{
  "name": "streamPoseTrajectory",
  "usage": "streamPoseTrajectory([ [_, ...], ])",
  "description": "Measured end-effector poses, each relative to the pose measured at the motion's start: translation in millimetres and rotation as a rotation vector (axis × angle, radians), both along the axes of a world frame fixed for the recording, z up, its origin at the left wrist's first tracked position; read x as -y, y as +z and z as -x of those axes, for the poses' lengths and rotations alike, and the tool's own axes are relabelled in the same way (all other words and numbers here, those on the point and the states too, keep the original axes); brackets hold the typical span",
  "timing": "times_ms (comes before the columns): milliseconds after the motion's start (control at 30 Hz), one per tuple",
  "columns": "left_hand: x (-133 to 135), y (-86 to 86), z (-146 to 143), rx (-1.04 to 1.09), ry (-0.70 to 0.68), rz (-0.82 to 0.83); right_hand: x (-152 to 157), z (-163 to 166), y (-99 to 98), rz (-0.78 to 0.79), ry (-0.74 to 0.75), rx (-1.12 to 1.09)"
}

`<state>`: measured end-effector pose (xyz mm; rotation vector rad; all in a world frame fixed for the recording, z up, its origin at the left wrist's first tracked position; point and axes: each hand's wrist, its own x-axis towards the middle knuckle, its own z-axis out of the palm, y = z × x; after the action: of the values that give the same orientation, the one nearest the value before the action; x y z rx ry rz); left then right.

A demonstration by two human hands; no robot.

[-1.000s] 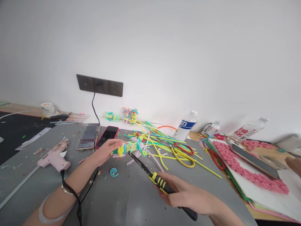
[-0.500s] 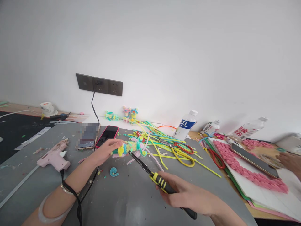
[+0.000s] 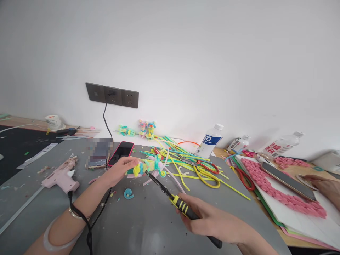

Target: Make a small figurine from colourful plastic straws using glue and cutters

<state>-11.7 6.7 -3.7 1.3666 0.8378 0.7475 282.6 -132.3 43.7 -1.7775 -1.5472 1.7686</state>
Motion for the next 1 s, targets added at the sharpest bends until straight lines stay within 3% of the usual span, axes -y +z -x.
streamPoseTrajectory([
  [367, 0.2, -0.3, 0.9, -0.035, 0.006, -0.051, -3.0, 3.2, 3.9, 0.006, 0.095, -0.016],
  [767, -0.4, -1.1, -0.2, -0.041, 0.021, -0.041, -4.3, 5.5, 0.5, 0.046, 0.050, -0.073],
  [1000, 1.0, 3.3, -0.6, -0.026, 0.020, -0.029, -4.1, 13.4, 12.2, 0.037, 0.146, -0.025],
])
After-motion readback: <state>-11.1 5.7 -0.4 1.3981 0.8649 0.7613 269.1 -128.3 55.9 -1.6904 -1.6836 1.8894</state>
